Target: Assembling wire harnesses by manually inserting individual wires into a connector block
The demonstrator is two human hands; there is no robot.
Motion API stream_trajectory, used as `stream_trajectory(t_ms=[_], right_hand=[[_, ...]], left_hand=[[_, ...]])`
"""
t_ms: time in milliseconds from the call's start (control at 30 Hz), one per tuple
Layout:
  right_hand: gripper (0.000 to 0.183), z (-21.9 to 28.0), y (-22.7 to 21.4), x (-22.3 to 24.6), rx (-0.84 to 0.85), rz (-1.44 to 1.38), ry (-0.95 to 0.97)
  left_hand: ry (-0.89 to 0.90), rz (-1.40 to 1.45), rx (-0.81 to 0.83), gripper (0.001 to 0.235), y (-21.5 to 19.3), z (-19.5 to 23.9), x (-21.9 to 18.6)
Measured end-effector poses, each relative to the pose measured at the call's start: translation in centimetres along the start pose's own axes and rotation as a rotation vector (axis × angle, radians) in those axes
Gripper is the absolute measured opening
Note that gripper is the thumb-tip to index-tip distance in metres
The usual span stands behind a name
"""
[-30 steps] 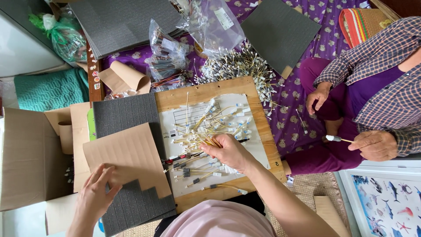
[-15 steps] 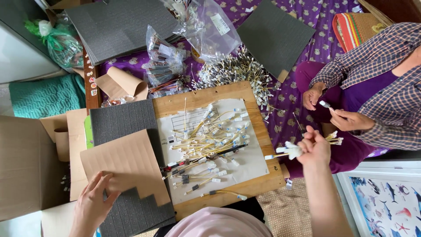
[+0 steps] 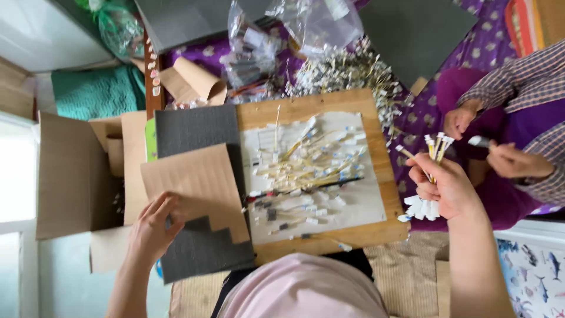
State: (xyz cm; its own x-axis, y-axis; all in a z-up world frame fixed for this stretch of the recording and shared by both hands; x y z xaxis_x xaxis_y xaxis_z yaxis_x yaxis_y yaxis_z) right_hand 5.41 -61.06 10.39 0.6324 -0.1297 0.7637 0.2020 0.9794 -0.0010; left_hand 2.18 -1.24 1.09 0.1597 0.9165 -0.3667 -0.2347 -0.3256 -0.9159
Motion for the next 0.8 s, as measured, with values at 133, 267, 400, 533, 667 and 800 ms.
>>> stream_trajectory(t_ms=[133,267,400,533,667,800], right_hand=[[0.022,2.5,3.1,-4.1,0.215,0.362,0.095],[0.029,4.5,9.2,-3.9,0.177,0.566,0.031],[0.011,5.8,13.8,-3.3,0.184,0.387,-0.072],[0.016,5.2,17.2,-0.7,0.264,0.532,-0.205],[0.016,4.0,19.3,-1.3,0.354,0.477,-0.339],[0.011,5.6,23.8,1.1,0.437,0.505,-0.343]], left_hand=[[0.045,-0.041,-0.015,0.059,0.4,0.2,-0.9],[0.080,-0.009,-0.079,0.044,-0.5,-0.6,-4.9],[0.182,0.006,0.117,0.038,-1.0,-1.0,-9.7],[0.231,-0.061,0.126,0.037,0.6,-0.9,-9.5],[0.203,-0.130,0.137,0.035,2.3,-0.4,-7.9],[0.148,-0.110,0.224,0.011,0.2,0.4,-8.7]])
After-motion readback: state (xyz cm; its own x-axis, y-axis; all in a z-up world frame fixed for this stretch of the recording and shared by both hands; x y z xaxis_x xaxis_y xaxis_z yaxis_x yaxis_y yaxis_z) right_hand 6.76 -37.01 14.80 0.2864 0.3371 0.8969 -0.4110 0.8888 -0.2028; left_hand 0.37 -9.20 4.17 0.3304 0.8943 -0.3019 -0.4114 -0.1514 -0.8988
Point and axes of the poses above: each hand's wrist, its own z-axis away from the middle knuckle, its own y-axis out of the palm, x = y × z, the point moved 2 cm from there along -z, towards the middle knuckle, and after that the axes turned 8 degrees about y, right-handed, at the moved point
